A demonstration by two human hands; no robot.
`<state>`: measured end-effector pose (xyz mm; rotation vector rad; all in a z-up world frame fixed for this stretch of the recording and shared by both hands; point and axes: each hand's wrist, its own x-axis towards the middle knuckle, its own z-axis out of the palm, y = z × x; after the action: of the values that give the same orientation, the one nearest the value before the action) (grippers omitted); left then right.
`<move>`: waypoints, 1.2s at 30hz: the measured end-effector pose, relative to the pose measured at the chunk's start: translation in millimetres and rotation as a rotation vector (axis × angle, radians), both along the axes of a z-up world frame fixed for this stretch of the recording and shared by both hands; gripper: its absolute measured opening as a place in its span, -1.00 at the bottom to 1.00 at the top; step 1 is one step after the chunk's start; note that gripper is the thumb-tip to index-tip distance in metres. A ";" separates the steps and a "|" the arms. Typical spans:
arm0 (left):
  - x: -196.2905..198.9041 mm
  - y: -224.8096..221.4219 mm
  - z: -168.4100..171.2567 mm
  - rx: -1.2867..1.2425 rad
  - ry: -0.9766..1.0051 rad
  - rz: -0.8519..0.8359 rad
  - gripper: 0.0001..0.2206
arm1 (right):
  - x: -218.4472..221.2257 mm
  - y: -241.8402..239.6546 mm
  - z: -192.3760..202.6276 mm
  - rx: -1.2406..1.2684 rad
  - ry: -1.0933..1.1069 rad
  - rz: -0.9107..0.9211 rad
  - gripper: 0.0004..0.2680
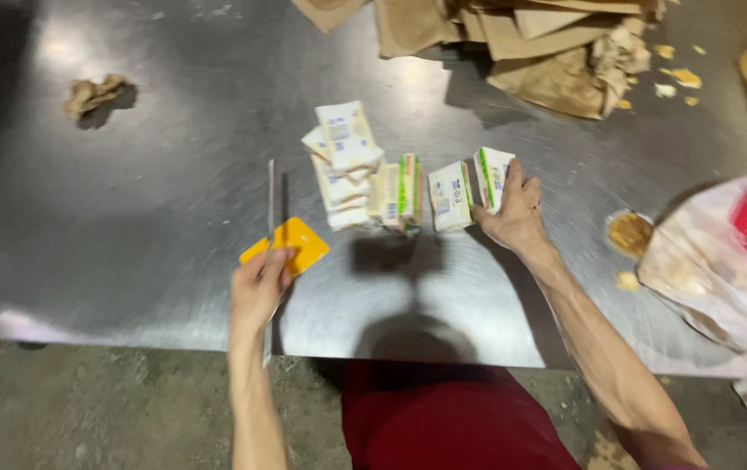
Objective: The person unwraps blocks of cheese and uses a small tool to poke multiple holes into the surface of each block on a metal prep table.
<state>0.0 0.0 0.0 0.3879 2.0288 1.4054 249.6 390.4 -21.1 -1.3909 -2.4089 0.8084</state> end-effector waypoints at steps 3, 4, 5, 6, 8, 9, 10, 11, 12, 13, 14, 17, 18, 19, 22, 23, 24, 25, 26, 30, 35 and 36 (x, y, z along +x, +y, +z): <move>15.1 -5.5 6.9 -0.016 0.003 -0.148 -0.75 | 34.9 -15.8 12.5 0.132 -0.315 0.079 -0.08; 34.6 -11.8 1.0 -0.019 0.003 -0.163 -0.75 | 43.3 -19.7 16.3 0.126 -0.315 0.064 -0.08; 58.5 -11.7 -2.7 -0.030 0.093 -0.191 -0.73 | 49.5 -21.2 20.4 0.171 -0.331 0.127 -0.12; 71.9 -7.1 -3.9 -0.039 0.182 -0.219 -0.70 | 55.4 -21.7 24.6 0.215 -0.347 0.190 -0.16; 86.5 0.2 -16.8 -0.001 0.294 -0.319 -0.72 | 67.6 -9.5 36.4 0.014 -0.304 0.134 -0.25; 90.2 0.9 -24.6 0.036 0.418 -0.412 -0.73 | 67.3 -0.9 40.4 -0.184 -0.248 0.087 -0.35; 90.4 3.2 -32.6 0.030 0.418 -0.409 -0.73 | 65.9 6.8 42.5 -0.189 -0.247 0.091 -0.35; 84.3 10.8 -40.1 -0.164 0.403 -0.499 -0.72 | 62.9 16.9 44.2 -0.080 -0.185 0.122 -0.34; 77.5 19.1 -45.1 -0.359 0.385 -0.585 -0.70 | 60.6 27.6 45.5 0.029 -0.122 0.153 -0.33; 69.1 28.9 -45.6 -0.249 0.663 -0.596 -0.73 | 57.1 39.1 45.5 0.029 -0.119 0.154 -0.33; 63.8 38.1 -44.3 -0.133 0.939 -0.598 -0.74 | 50.2 50.1 44.2 0.065 -0.119 0.407 -0.37; 70.4 64.9 -28.7 -0.200 1.147 -0.440 -0.68 | 39.8 69.7 41.9 0.030 -0.195 0.709 -0.37; 79.3 71.2 -23.8 -0.199 1.152 -0.440 -0.68 | 40.1 71.8 43.6 -0.040 -0.274 0.757 -0.36; 92.9 78.8 -17.8 -0.139 1.119 -0.360 -0.73 | 45.2 72.3 47.5 -0.040 -0.272 0.757 -0.36; 155.2 107.8 -5.5 0.118 0.734 -0.199 -0.77 | 67.5 61.1 67.8 -0.030 -0.475 0.521 -0.39; 180.9 122.2 -2.7 0.037 0.507 -0.246 -0.70 | 81.6 49.1 75.1 -0.160 -0.549 0.405 -0.51; 205.0 138.9 -0.3 -0.043 0.279 -0.292 -0.61 | 94.2 34.8 80.7 -0.290 -0.621 0.288 -0.55; 224.4 153.9 1.0 -0.013 0.243 -0.337 -0.54 | 106.8 20.7 84.7 -0.294 -0.591 0.266 -0.58; 239.8 169.9 1.0 0.017 0.207 -0.381 -0.46 | 119.2 8.7 87.2 -0.298 -0.561 0.243 -0.58; 269.1 222.3 -7.1 0.165 0.485 -0.389 -0.51 | 152.1 -30.3 60.6 -0.479 -0.288 0.220 -0.64; 262.7 256.3 -8.7 0.025 0.680 -0.517 -0.44 | 189.9 -45.9 -2.2 -0.545 0.292 0.202 -0.76; 262.0 261.0 -8.4 -0.028 0.681 -0.536 -0.46 | 194.6 -46.4 -13.5 -0.557 0.292 0.185 -0.76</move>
<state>262.0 261.0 -8.4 1.4344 2.1909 0.9727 444.3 343.9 -34.6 -1.1071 -2.1895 1.6994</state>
